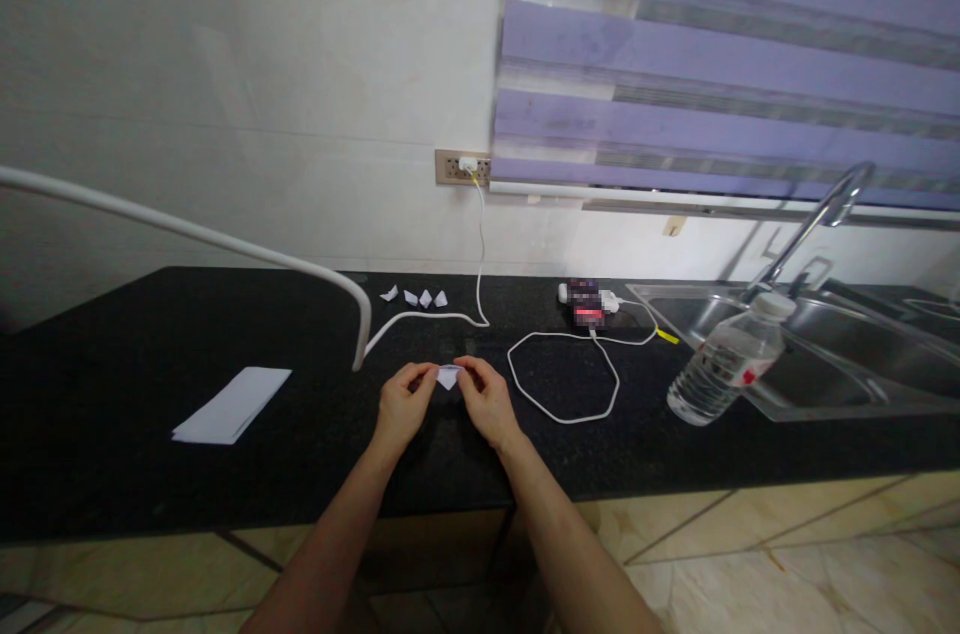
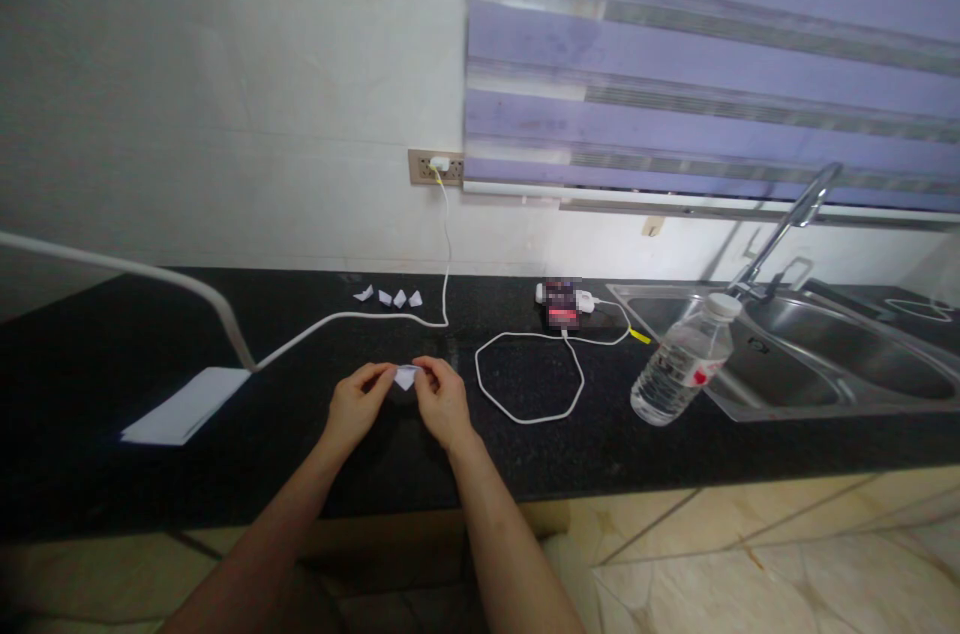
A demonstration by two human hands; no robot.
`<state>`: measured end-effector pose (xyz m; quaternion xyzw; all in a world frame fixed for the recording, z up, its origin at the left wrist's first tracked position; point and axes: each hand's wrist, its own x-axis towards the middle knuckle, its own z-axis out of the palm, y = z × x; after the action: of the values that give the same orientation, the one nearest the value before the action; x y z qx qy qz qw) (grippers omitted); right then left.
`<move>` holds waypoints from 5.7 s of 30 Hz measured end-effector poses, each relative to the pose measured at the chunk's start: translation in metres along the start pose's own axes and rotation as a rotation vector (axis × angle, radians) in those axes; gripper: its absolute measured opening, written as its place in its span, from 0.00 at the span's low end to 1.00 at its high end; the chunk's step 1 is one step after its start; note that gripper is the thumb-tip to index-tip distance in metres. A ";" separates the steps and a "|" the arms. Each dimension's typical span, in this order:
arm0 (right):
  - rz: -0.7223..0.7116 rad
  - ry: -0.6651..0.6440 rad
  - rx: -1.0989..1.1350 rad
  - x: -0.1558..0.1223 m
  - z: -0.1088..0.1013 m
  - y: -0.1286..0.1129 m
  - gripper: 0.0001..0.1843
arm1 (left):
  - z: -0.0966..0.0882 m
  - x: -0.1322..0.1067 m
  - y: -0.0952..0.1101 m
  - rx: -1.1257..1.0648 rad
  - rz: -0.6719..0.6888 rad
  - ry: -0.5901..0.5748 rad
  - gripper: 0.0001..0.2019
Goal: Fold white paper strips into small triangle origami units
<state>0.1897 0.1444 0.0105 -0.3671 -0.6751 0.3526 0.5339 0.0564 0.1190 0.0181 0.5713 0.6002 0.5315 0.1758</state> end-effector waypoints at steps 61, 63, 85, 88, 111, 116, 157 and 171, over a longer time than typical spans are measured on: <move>0.147 0.004 0.172 0.006 -0.002 0.005 0.10 | 0.003 0.000 -0.003 -0.265 -0.148 -0.134 0.10; 0.130 0.003 0.177 0.005 -0.002 0.004 0.10 | 0.003 0.001 0.000 -0.272 -0.175 -0.139 0.10; 0.058 -0.081 0.066 0.002 -0.002 -0.003 0.09 | -0.004 0.000 0.013 -0.210 -0.185 -0.221 0.12; 0.091 -0.106 0.121 0.002 -0.002 0.001 0.11 | -0.004 0.000 0.013 -0.191 -0.185 -0.225 0.12; 0.176 -0.084 0.209 0.005 -0.001 0.005 0.12 | 0.002 0.000 -0.001 -0.224 -0.152 -0.192 0.11; 0.206 -0.053 0.224 0.005 -0.002 0.004 0.11 | 0.000 -0.001 0.003 -0.251 -0.141 -0.235 0.12; 0.202 -0.066 0.354 0.004 0.002 0.004 0.15 | 0.004 0.002 -0.003 -0.443 -0.218 -0.025 0.15; -0.026 -0.106 0.045 -0.001 0.002 -0.002 0.10 | 0.003 -0.001 0.002 -0.250 -0.029 -0.142 0.12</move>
<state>0.1882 0.1423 0.0111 -0.3273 -0.6990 0.3796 0.5101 0.0602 0.1191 0.0184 0.5725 0.5235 0.5576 0.2953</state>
